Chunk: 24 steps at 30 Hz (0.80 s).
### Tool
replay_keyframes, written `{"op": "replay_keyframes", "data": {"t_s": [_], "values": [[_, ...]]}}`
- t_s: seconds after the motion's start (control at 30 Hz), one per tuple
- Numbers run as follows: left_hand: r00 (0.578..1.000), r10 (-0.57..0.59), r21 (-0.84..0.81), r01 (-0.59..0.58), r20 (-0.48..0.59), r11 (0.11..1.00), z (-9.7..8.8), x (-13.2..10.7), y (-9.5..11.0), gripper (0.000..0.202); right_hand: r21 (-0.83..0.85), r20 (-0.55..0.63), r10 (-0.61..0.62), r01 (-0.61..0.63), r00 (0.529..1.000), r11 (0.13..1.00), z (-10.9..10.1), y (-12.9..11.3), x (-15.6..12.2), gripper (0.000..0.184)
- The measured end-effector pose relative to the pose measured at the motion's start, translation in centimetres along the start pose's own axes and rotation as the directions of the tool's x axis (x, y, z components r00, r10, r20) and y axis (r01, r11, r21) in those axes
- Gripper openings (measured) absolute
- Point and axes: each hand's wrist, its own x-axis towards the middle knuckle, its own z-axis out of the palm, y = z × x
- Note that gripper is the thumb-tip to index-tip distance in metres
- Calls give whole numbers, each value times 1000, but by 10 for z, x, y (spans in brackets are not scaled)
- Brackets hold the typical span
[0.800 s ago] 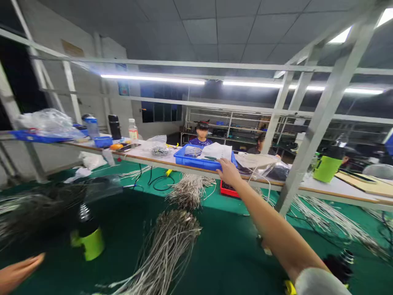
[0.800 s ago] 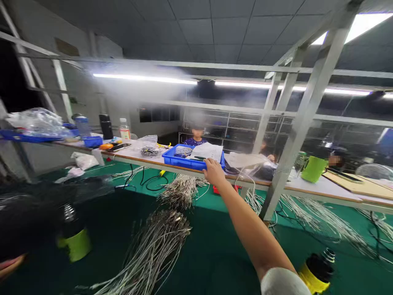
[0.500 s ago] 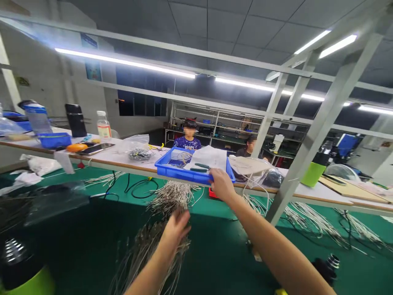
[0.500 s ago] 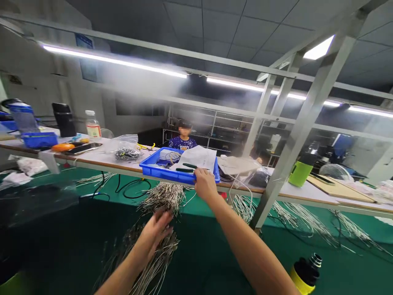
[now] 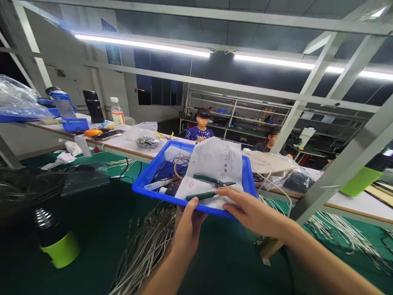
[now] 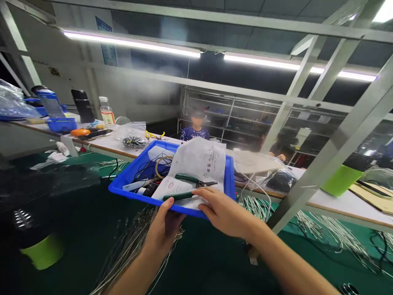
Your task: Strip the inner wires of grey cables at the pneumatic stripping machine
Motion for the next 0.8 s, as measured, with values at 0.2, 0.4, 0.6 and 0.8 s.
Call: {"op": "replay_keyframes", "data": {"t_s": [0.2,0.4,0.6,0.8], "values": [[999,-34,83,33,12,996,-9,-47,9,66,-319,117,-135,166,984,933,-1,-15,17,34],[973,-229,91,229,-13,969,-25,-55,10,50,-318,-67,108,-124,992,940,-10,-8,36,15],[961,-234,83,248,-149,965,-33,-62,14,45,-244,-134,158,-187,978,952,-35,-2,38,21],[944,-246,92,272,-221,958,-34,-67,20,46,-220,-273,211,-274,939,936,-45,-7,29,15]]}}
